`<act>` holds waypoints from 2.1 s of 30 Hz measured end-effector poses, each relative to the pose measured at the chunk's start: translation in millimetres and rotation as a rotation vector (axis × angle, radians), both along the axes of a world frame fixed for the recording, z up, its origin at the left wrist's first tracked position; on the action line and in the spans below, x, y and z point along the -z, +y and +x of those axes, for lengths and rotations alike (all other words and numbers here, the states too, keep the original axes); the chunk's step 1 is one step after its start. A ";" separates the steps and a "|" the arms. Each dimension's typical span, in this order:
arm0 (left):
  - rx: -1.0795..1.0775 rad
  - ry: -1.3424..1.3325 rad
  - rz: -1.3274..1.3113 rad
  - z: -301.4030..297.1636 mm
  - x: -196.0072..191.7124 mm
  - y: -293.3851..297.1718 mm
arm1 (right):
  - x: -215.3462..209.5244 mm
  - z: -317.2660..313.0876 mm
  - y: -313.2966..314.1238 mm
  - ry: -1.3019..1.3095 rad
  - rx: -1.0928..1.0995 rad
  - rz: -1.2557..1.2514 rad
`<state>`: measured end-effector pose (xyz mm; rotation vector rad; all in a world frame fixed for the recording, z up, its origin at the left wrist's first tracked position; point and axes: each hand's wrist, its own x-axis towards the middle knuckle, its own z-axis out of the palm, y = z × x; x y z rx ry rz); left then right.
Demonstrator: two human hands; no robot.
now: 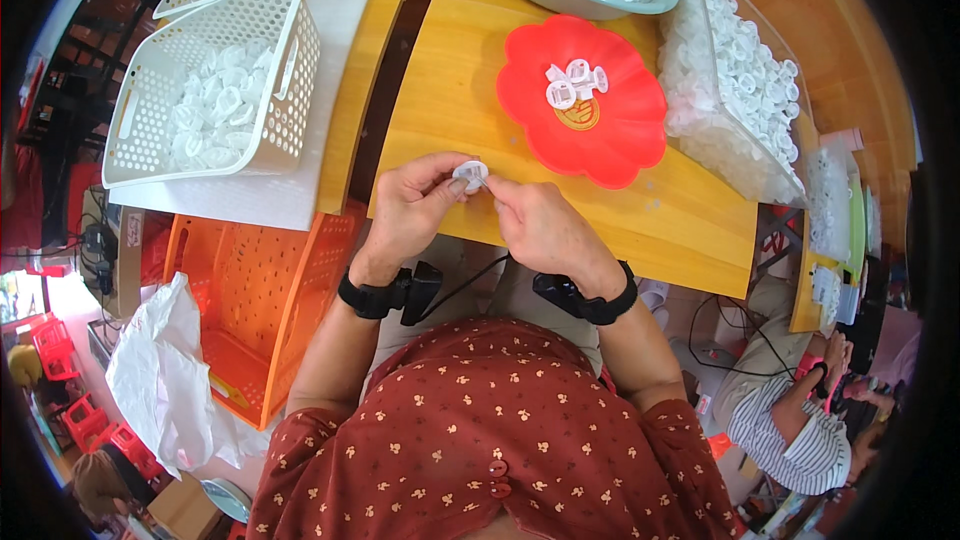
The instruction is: Trimming excess material from white circular shoe components using small scissors.
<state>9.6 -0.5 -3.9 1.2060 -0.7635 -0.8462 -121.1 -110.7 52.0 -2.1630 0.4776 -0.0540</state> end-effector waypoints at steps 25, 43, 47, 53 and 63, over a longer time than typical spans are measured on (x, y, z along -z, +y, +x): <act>-0.145 0.048 -0.053 -12.7 -4.5 -4.2 | 27.2 -5.8 26.9 -0.132 0.324 0.430; -0.210 -0.115 0.012 -15.4 0.1 -4.4 | 28.7 -2.5 31.6 -0.206 0.288 0.165; -0.214 -0.208 0.070 -16.2 -3.7 -3.7 | 25.5 -1.7 30.2 -0.195 0.229 -0.020; -0.208 -0.327 0.083 -16.1 -2.3 -4.0 | 1.4 -0.1 28.1 0.042 0.005 -0.620; -0.160 -0.156 0.126 -18.3 -3.8 -5.5 | 17.2 -12.9 22.8 -0.026 0.018 -0.609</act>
